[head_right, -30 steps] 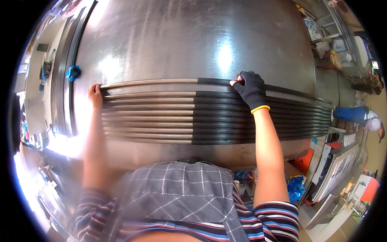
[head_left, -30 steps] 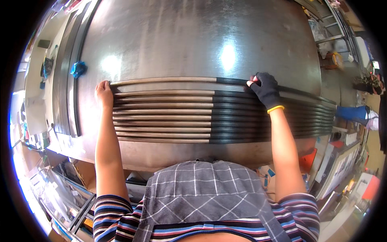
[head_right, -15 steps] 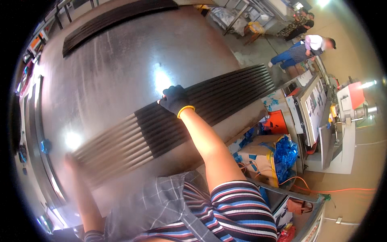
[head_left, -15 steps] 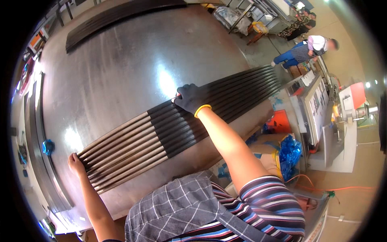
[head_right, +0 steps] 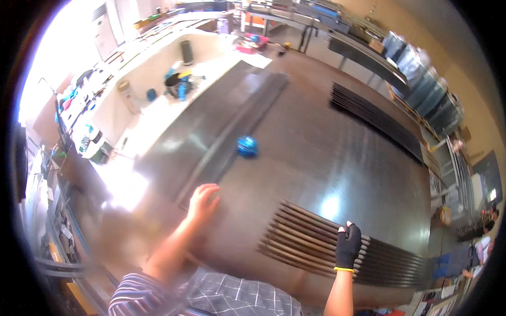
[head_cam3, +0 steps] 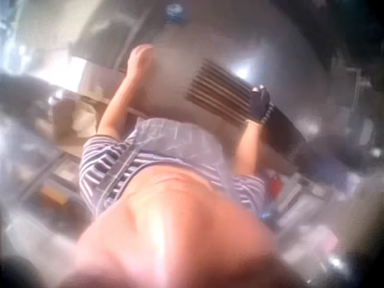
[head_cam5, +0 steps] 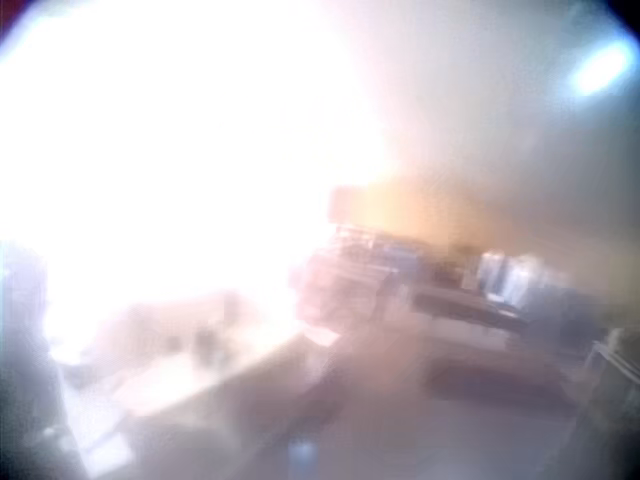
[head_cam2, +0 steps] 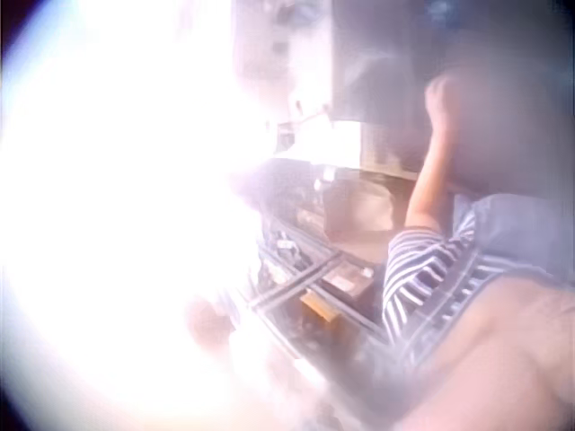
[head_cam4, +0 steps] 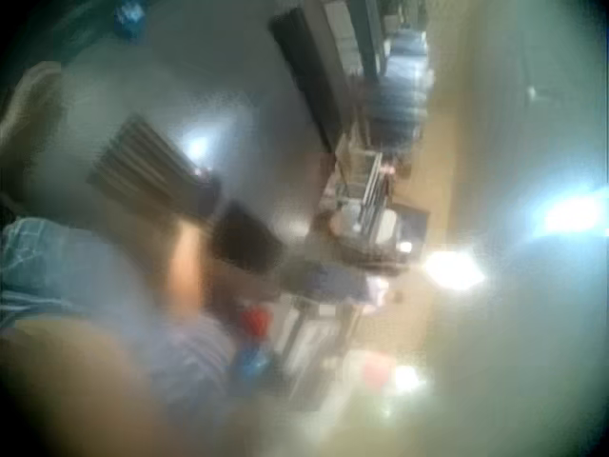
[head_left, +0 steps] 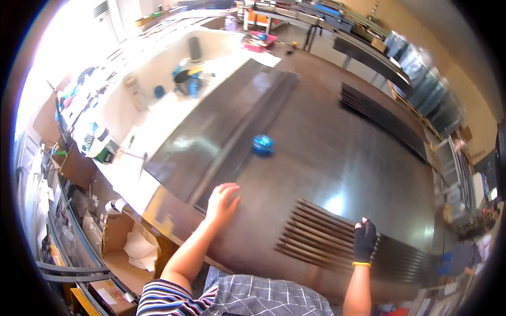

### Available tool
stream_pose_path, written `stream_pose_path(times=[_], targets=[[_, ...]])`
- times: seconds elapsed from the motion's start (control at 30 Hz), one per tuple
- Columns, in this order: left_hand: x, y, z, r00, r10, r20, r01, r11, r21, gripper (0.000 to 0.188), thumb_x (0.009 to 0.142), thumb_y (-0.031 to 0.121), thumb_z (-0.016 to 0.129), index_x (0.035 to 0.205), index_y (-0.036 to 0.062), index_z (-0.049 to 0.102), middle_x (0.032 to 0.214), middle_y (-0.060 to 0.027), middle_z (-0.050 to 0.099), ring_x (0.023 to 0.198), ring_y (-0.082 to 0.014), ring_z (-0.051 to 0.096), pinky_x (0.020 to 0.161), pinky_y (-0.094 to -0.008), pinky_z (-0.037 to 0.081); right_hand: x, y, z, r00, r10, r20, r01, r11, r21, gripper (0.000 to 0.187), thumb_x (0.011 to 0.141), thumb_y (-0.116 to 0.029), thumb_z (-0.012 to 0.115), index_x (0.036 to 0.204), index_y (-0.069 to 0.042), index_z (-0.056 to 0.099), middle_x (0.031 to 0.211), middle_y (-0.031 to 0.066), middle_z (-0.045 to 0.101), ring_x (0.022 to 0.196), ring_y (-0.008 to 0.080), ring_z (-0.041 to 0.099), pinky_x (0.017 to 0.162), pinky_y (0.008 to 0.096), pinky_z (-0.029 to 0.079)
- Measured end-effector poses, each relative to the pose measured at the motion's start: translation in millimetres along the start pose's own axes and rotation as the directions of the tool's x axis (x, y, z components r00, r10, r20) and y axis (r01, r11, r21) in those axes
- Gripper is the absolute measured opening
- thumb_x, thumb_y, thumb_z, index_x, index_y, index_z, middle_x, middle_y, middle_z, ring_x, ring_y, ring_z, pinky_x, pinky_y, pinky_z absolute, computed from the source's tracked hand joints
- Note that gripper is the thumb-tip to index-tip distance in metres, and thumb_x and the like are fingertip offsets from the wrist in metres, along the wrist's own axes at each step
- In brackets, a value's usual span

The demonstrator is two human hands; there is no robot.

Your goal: The person arranges long wooden rods on a large metal table, then applies a dark coating to them using a brush. The person also handles a black flexible strip and a white rectangular piece, placing them on the rods.

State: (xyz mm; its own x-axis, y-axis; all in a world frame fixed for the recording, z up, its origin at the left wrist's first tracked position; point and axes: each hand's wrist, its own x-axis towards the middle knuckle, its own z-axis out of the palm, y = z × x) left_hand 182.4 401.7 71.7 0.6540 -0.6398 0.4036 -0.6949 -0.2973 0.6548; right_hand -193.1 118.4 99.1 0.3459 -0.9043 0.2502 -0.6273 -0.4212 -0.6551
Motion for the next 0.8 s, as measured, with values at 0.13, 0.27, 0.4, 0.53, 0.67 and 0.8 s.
stream_pose_path(times=[0.13, 0.27, 0.4, 0.53, 0.67, 0.8], targets=[[-8.7, -58.4, -80.9, 0.982, -0.116, -0.147, 0.111, 0.993, -0.046, 0.018, 0.078, 0.009, 0.071, 0.095, 0.0053, 0.066, 0.092, -0.0119, 0.066, 0.090, -0.0314, 0.062, 0.079, -0.0393, 0.050, 40.3, -156.1, 113.0, 0.899, -0.405, 0.165, 0.428, 0.891, -0.148, 0.034, 0.080, -0.014, 0.067, 0.111, -0.003, 0.061, 0.109, 0.0151, 0.064, 0.101, 0.0333, 0.060, 0.091, 0.0402, 0.046], [-36.3, -118.8, -119.5, 0.875, -0.443, -0.197, 0.440, 0.896, -0.060, 0.020, 0.081, 0.019, 0.070, 0.070, 0.0044, 0.063, 0.068, -0.0118, 0.060, 0.065, -0.0303, 0.060, 0.060, -0.0395, 0.048, 115.7, -289.0, 234.1, 0.596, -0.757, 0.266, 0.799, 0.592, -0.106, 0.042, 0.075, -0.015, 0.072, 0.114, -0.006, 0.061, 0.106, 0.0146, 0.063, 0.099, 0.0333, 0.059, 0.087, 0.0428, 0.046], [-57.7, -165.5, -119.8, 0.901, -0.435, -0.001, 0.423, 0.875, 0.234, 0.038, 0.083, 0.033, 0.067, 0.058, 0.0087, 0.053, 0.061, -0.0102, 0.056, 0.060, -0.0313, 0.059, 0.054, -0.0421, 0.046, 176.9, -417.1, 350.5, 0.365, -0.886, 0.288, 0.922, 0.386, 0.021, 0.047, 0.073, -0.015, 0.072, 0.117, -0.007, 0.060, 0.102, 0.0132, 0.062, 0.096, 0.0321, 0.058, 0.084, 0.0426, 0.047], [-45.0, -163.1, -131.6, 0.965, -0.260, -0.033, 0.262, 0.951, 0.164, 0.035, 0.079, 0.035, 0.071, 0.057, 0.0133, 0.055, 0.058, -0.0059, 0.055, 0.054, -0.0252, 0.058, 0.047, -0.0374, 0.046, 218.0, -487.1, 437.9, 0.349, -0.851, 0.391, 0.935, 0.343, -0.087, 0.057, 0.072, -0.015, 0.072, 0.125, -0.007, 0.055, 0.100, 0.0122, 0.060, 0.096, 0.0305, 0.057, 0.084, 0.0409, 0.047], [-41.0, -171.8, -141.1, 0.898, -0.394, 0.193, 0.393, 0.918, 0.048, 0.034, 0.085, 0.039, 0.063, 0.066, 0.0101, 0.065, 0.066, -0.0123, 0.062, 0.065, -0.0316, 0.062, 0.059, -0.0427, 0.050, 233.7, -513.5, 513.7, 0.258, -0.783, 0.566, 0.964, 0.172, -0.200, 0.066, 0.072, -0.019, 0.072, 0.133, -0.009, 0.049, 0.095, 0.0100, 0.059, 0.091, 0.0278, 0.057, 0.077, 0.0416, 0.046], [-16.5, -192.9, -155.7, 0.886, -0.432, 0.168, 0.444, 0.895, -0.042, 0.035, 0.086, 0.040, 0.061, 0.068, 0.0099, 0.066, 0.068, -0.0127, 0.062, 0.066, -0.0321, 0.063, 0.060, -0.0431, 0.050, 240.9, -526.7, 567.8, 0.135, -0.880, 0.454, 0.956, -0.004, -0.292, 0.036, 0.089, -0.018, 0.057, 0.125, -0.019, 0.059, 0.073, 0.0046, 0.059, 0.068, 0.0222, 0.059, 0.062, 0.0383, 0.045]])
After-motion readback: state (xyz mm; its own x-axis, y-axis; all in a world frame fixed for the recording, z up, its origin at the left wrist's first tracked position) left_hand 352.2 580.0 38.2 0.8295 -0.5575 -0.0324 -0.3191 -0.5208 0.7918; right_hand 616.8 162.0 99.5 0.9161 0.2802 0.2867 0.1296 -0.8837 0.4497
